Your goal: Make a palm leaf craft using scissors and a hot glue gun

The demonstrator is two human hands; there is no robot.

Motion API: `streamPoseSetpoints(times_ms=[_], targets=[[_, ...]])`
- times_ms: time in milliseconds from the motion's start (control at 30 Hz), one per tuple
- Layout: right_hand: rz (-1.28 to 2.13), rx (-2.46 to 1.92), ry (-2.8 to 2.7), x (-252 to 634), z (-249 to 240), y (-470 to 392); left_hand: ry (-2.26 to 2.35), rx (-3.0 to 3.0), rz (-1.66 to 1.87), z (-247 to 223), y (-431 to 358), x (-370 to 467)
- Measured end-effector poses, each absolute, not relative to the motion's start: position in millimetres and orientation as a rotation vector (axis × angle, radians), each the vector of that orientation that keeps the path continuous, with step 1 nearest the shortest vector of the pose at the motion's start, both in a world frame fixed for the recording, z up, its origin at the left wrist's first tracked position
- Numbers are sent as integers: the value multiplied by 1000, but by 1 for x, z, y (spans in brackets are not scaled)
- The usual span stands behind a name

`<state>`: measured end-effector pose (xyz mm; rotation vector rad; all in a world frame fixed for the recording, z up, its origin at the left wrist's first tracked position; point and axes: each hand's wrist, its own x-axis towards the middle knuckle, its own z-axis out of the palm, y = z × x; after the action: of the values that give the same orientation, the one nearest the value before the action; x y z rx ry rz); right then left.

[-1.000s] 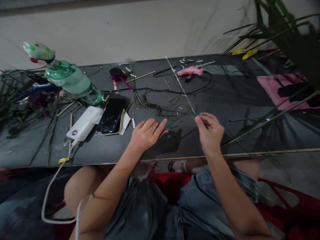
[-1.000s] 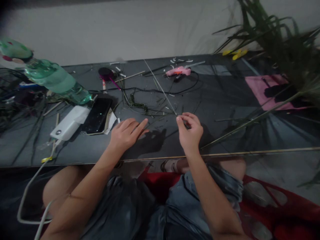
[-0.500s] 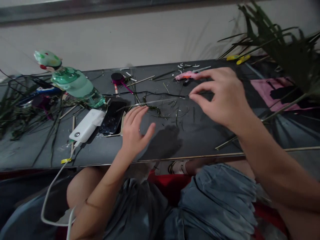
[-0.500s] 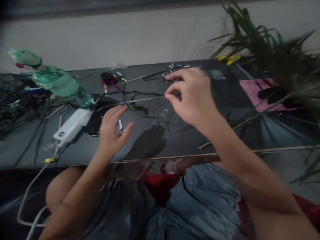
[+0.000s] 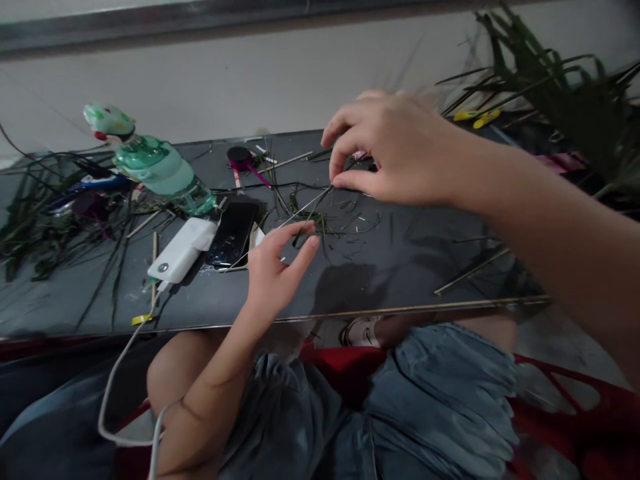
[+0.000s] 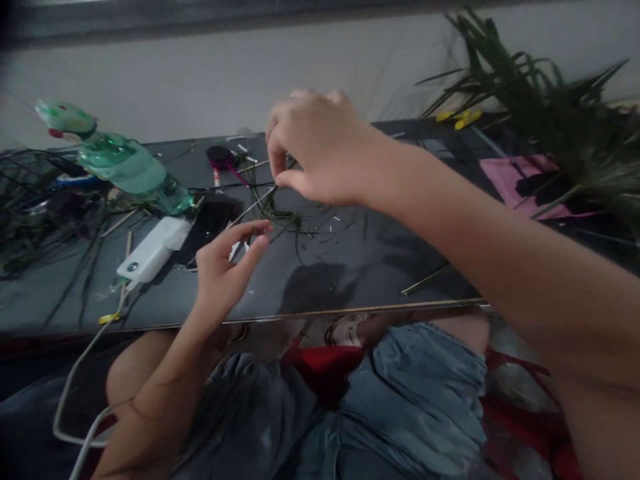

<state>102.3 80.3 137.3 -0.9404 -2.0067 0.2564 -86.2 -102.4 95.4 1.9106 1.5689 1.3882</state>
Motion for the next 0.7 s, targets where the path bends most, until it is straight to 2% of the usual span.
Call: streamPoseSetpoints(times_ms=[100,200,333,500,700], targets=[[276,-947,-1973,93,162,59,1558,1769,1360,91,-103,-84],[258,-889,-2403,89,202,25,1497,1659,1379,86,-101,-81],[-48,-1053,-2686,92,239,2,1385,1493,1467,85,-100,-80],[-99,-1177,-2627,107,246,2,1395,1554,1622,90,-106,-87],[-206,-891,-2570,130,237,7,1492,1884,1783,88,-111,-90]])
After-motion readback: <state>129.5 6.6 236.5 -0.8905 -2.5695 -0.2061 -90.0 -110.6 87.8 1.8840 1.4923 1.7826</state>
